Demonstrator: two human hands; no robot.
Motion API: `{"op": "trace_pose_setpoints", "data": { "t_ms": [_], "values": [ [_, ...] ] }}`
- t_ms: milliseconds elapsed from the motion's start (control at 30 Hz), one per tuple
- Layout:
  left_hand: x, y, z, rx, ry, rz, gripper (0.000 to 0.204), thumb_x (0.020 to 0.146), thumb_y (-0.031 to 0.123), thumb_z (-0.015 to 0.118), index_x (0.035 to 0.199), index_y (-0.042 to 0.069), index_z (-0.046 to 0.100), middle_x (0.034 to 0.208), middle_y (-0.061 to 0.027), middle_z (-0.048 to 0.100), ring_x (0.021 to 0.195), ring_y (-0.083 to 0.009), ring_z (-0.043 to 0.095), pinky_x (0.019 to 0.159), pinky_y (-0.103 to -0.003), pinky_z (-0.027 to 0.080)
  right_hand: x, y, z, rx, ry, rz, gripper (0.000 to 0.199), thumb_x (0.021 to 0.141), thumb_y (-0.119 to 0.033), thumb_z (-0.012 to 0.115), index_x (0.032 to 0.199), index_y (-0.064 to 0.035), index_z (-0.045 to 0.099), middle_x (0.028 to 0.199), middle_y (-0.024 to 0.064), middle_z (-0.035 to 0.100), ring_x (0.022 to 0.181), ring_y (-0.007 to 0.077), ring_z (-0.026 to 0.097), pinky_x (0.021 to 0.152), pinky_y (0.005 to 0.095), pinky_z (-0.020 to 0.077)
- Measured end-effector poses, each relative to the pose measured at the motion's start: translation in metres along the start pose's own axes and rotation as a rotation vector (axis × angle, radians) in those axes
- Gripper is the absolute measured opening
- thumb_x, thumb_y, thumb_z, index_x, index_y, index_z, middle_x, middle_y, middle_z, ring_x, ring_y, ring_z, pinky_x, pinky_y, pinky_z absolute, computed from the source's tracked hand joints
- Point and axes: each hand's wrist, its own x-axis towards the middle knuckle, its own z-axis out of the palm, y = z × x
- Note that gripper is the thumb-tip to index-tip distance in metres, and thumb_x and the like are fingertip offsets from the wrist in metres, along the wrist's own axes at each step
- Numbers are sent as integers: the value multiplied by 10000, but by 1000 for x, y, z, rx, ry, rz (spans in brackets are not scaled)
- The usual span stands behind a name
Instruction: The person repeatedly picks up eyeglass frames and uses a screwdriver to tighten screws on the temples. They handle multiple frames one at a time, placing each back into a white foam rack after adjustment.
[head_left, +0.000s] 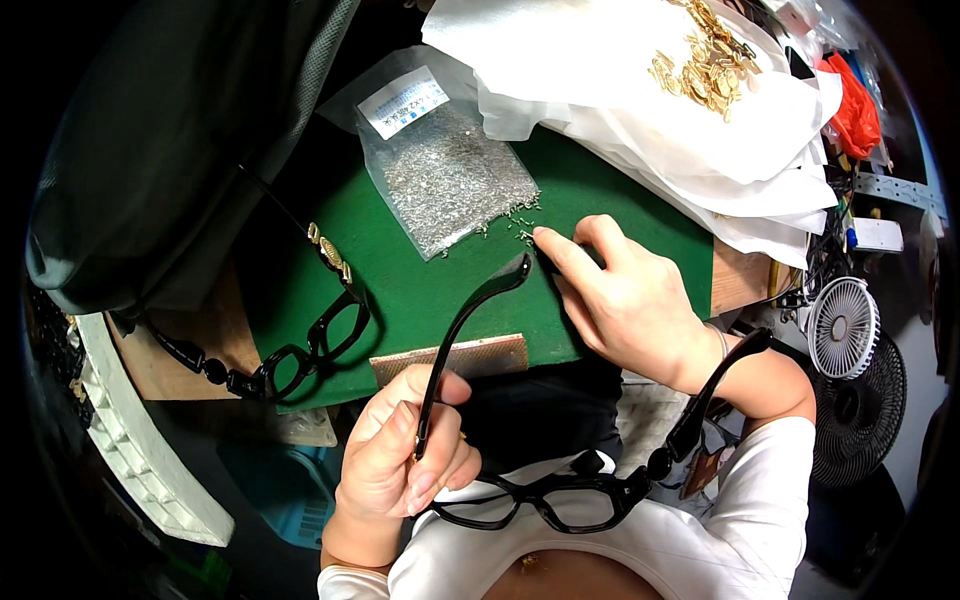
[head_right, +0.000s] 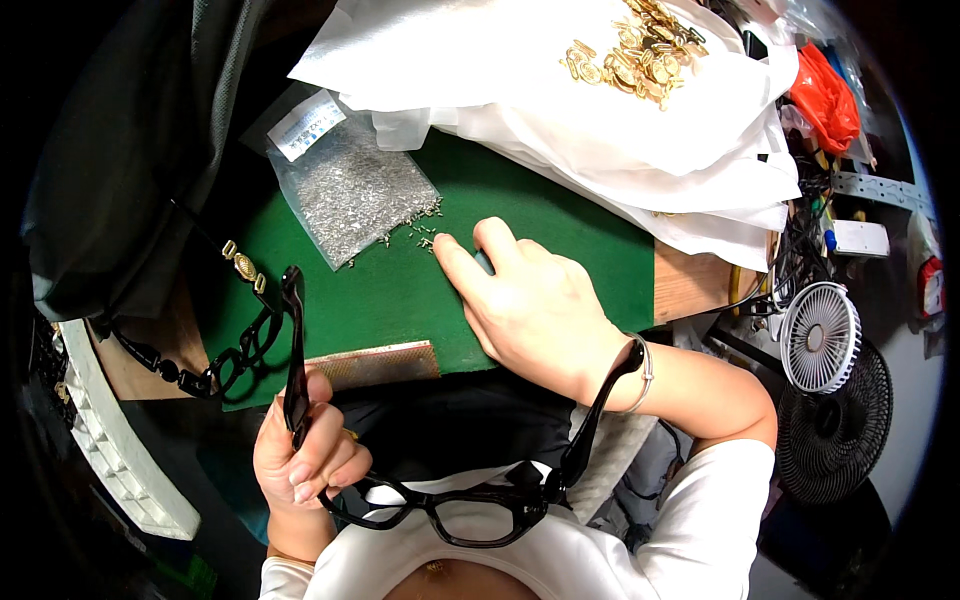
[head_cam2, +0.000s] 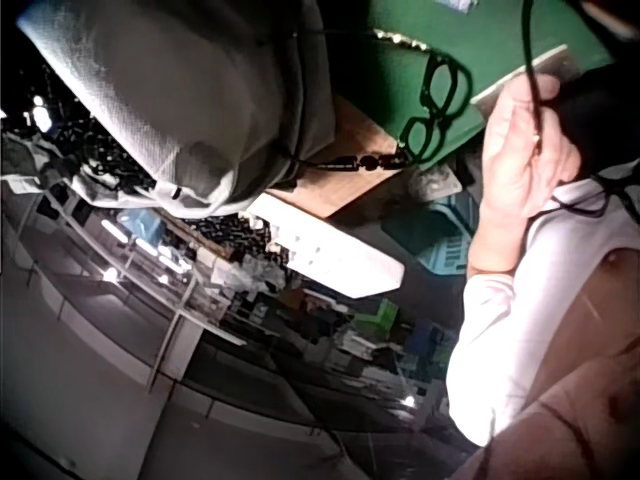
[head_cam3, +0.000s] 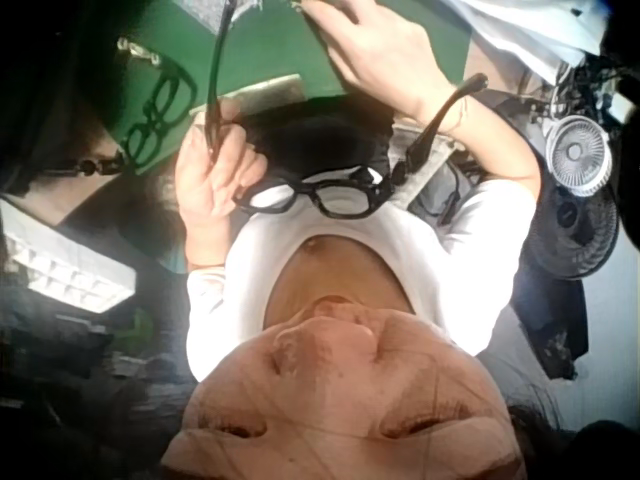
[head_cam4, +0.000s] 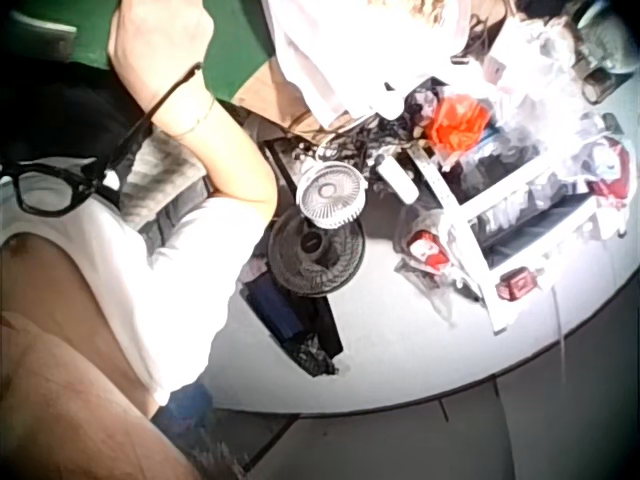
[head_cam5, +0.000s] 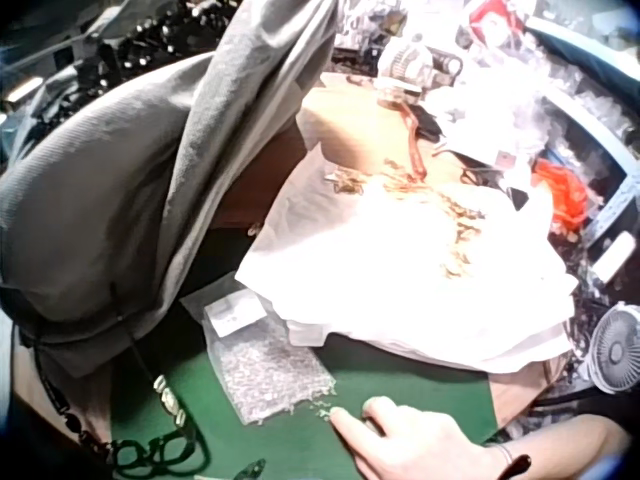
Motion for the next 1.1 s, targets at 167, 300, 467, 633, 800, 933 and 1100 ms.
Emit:
{"op": "trace_pose_setpoints", "data": {
  "t_ms": [167, 300, 467, 633, 800, 933, 1100],
  "values": [
    [5, 0, -1, 13, -36, -6, 369, 930, 208, 340, 1228, -10, 352, 521, -23, 422, 369, -73, 348, 495, -229, 344, 0, 1, -1, -78, -66, -30, 409, 689, -45, 589, 1092, -56, 520, 833, 87, 475, 619, 220, 546, 520, 315, 463],
    [4, -1, -4, -26, 17, -15, 368, 936, 216, 326, 1230, -4, 352, 532, -19, 422, 376, -71, 347, 484, -221, 338, 8, -5, -9, 82, -148, 33, 363, 725, -41, 551, 1084, -71, 501, 831, 109, 467, 646, 271, 546, 549, 343, 465],
    [2, -2, -16, -141, -64, -35, 370, 922, 229, 387, 1228, 23, 368, 550, -1, 440, 355, -48, 355, 446, -196, 335, 8, -29, -40, 1351, -744, 180, 330, 864, -19, 411, 1194, -3, 433, 931, 57, 514, 593, 98, 539, 517, 222, 431],
    [2, -8, -15, -154, -26, -37, 363, 914, 238, 403, 1213, 33, 391, 565, 2, 463, 358, -43, 371, 425, -185, 329, 18, -45, -41, 1662, -934, 393, 249, 890, -113, 426, 1118, -13, 439, 818, 49, 531, 516, 63, 491, 428, 182, 400],
    [2, -8, -16, -32, -44, -63, 369, 920, 255, 391, 1213, 31, 402, 574, 5, 473, 355, -29, 362, 418, -181, 327, 9, -46, -38, 1543, -875, 384, 269, 890, -158, 445, 1117, -15, 430, 685, 32, 513, 484, 71, 496, 393, 186, 391],
    [3, -6, -11, 17, -3, -65, 367, 926, 259, 377, 1216, 36, 414, 566, 9, 476, 352, -23, 352, 422, -174, 325, 14, -45, -43, 1500, -985, 535, 325, 884, -209, 466, 1138, -15, 414, 642, 29, 506, 459, 72, 490, 376, 189, 380],
    [3, -10, -12, 5, -8, -64, 354, 928, 260, 373, 1203, 42, 422, 574, 14, 469, 352, -25, 345, 425, -173, 325, 9, -44, -41, 1525, -972, 534, 359, 880, -233, 473, 1143, 0, 399, 610, 24, 500, 438, 63, 478, 363, 187, 367]
  ]
}}
